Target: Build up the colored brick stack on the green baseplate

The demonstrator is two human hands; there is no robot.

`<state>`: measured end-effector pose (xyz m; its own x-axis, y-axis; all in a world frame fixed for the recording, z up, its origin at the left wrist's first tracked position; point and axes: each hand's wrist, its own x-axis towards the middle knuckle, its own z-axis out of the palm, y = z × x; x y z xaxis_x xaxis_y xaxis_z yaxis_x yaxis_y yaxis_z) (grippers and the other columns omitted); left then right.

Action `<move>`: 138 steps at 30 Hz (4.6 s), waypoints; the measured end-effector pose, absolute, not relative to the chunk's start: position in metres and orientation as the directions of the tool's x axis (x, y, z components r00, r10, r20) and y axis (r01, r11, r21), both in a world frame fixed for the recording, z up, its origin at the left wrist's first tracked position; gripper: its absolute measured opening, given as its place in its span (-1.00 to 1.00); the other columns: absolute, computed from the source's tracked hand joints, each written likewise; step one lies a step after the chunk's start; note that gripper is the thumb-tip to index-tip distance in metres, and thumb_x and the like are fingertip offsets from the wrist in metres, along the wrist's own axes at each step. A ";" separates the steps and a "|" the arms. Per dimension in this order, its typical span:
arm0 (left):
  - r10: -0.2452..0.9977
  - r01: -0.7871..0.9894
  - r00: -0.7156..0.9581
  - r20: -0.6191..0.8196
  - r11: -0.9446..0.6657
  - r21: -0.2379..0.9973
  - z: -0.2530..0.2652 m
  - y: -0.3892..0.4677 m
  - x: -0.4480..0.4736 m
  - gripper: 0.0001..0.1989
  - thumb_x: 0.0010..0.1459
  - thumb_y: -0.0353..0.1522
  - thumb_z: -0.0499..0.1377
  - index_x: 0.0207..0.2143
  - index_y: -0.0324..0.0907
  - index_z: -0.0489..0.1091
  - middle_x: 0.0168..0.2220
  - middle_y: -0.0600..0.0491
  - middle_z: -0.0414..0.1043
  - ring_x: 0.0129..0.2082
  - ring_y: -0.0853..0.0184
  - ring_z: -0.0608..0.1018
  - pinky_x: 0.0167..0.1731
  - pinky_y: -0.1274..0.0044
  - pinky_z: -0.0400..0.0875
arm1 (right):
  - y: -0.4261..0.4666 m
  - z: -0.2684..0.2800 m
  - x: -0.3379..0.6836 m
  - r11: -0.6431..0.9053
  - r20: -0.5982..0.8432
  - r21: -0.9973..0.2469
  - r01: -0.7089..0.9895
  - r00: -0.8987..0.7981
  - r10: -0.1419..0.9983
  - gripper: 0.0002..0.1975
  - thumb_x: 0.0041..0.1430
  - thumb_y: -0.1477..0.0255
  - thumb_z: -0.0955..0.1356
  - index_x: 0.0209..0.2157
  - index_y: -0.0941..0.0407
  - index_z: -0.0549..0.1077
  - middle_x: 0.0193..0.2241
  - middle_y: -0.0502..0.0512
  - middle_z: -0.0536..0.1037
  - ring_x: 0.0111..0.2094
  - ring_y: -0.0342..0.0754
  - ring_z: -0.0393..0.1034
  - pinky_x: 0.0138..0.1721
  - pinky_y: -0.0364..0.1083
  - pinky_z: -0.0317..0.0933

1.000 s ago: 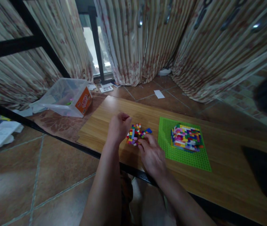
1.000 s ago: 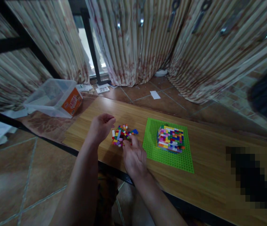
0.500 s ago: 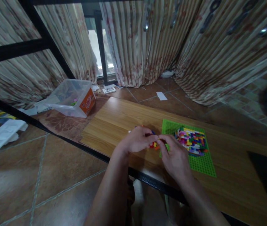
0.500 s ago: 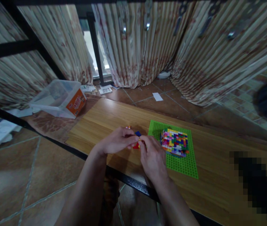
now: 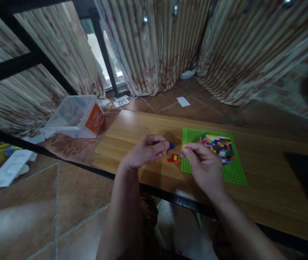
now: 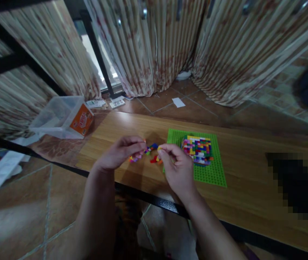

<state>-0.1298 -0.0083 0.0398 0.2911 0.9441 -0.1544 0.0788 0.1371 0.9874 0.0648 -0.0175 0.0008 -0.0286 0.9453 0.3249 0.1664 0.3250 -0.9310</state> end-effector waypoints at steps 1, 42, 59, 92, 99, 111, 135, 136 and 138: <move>0.959 0.121 0.233 -0.161 0.135 0.983 0.039 -0.008 -0.140 -0.72 0.08 -0.19 0.24 -0.44 -0.26 0.42 -0.55 0.13 0.36 -0.59 0.52 0.30 -0.57 0.65 0.17 | -0.016 0.000 0.066 0.302 0.307 -0.944 0.135 0.015 0.952 -0.92 0.18 0.38 0.39 -0.32 0.08 0.53 -0.48 -0.02 0.57 -0.44 -0.11 0.47 -0.35 -0.12 0.34; 0.996 0.920 0.082 -0.028 -0.065 0.386 -0.002 0.033 -0.131 -0.71 0.02 -0.57 0.12 -0.30 -0.18 0.60 -0.27 -0.05 0.57 -0.09 0.24 0.52 -0.07 0.51 0.39 | -0.017 -0.020 0.078 0.191 0.193 -0.950 0.246 -0.015 0.981 -0.80 0.14 0.30 0.37 -0.28 0.07 0.59 -0.37 0.07 0.61 -0.37 -0.04 0.46 -0.32 -0.06 0.31; 0.938 0.570 0.347 -0.005 -0.207 0.795 0.023 -0.004 -0.126 -0.90 0.14 -0.43 0.14 -0.38 -0.22 0.45 -0.48 0.09 0.46 -0.49 0.43 0.45 -0.45 0.62 0.29 | -0.016 -0.018 0.064 -0.083 -0.079 -0.994 -0.077 -0.054 0.995 -0.79 0.01 0.24 0.40 -0.36 0.08 0.49 -0.64 -0.10 0.40 -0.64 -0.16 0.27 -0.62 -0.18 0.16; 0.939 0.709 0.331 -0.095 -0.181 0.682 0.002 -0.006 -0.128 -0.89 -0.04 -0.47 0.21 -0.52 -0.13 0.53 -0.57 0.11 0.46 -0.52 0.38 0.44 -0.48 0.59 0.22 | -0.018 -0.021 0.073 0.041 0.028 -0.992 0.123 -0.103 0.994 -0.78 0.12 0.22 0.38 -0.41 0.09 0.53 -0.58 -0.03 0.50 -0.56 -0.13 0.33 -0.54 -0.16 0.20; 0.952 0.785 0.299 -0.068 -0.204 0.585 -0.002 -0.006 -0.131 -0.92 -0.07 -0.45 0.26 -0.48 -0.10 0.53 -0.54 0.10 0.47 -0.52 0.35 0.44 -0.49 0.56 0.20 | -0.021 -0.022 0.072 0.079 0.054 -0.982 0.174 -0.140 0.989 -0.81 0.14 0.27 0.37 -0.38 0.07 0.57 -0.51 -0.01 0.56 -0.50 -0.10 0.39 -0.47 -0.14 0.22; 0.954 0.267 0.291 -0.066 -0.015 0.964 0.014 -0.006 -0.084 -0.72 0.20 -0.25 0.11 -0.45 -0.26 0.45 -0.54 0.11 0.33 -0.51 0.45 0.33 -0.49 0.60 0.21 | -0.021 -0.017 0.074 0.178 0.173 -0.979 0.097 -0.060 0.983 -0.86 0.19 0.33 0.37 -0.29 0.07 0.55 -0.46 -0.02 0.56 -0.45 -0.10 0.41 -0.39 -0.13 0.29; 0.957 -0.361 0.209 -0.199 0.264 0.894 0.022 -0.002 -0.049 -0.80 -0.07 -0.37 0.40 -0.33 -0.23 0.56 -0.42 0.05 0.59 -0.43 0.43 0.59 -0.39 0.62 0.43 | -0.017 -0.013 0.098 0.270 0.276 -0.960 0.072 0.098 0.956 -0.78 0.23 0.39 0.35 -0.08 0.01 0.52 -0.18 0.05 0.63 -0.19 -0.05 0.54 -0.14 -0.04 0.42; 0.961 -0.353 0.202 -0.191 0.253 0.901 0.023 -0.001 -0.048 -0.80 -0.06 -0.37 0.40 -0.33 -0.23 0.56 -0.42 0.05 0.58 -0.44 0.44 0.59 -0.39 0.62 0.43 | -0.016 -0.012 0.098 0.265 0.269 -0.963 0.051 0.097 0.958 -0.80 0.22 0.40 0.36 -0.11 0.02 0.52 -0.20 0.04 0.63 -0.22 -0.06 0.54 -0.16 -0.04 0.42; 0.967 -0.331 0.190 -0.170 0.226 0.916 0.023 0.000 -0.045 -0.81 -0.06 -0.37 0.40 -0.34 -0.24 0.56 -0.45 0.06 0.58 -0.46 0.46 0.57 -0.40 0.63 0.42 | -0.015 -0.012 0.099 0.261 0.263 -0.965 0.033 0.094 0.960 -0.84 0.21 0.40 0.37 -0.16 0.02 0.53 -0.25 0.02 0.64 -0.26 -0.08 0.54 -0.19 -0.06 0.42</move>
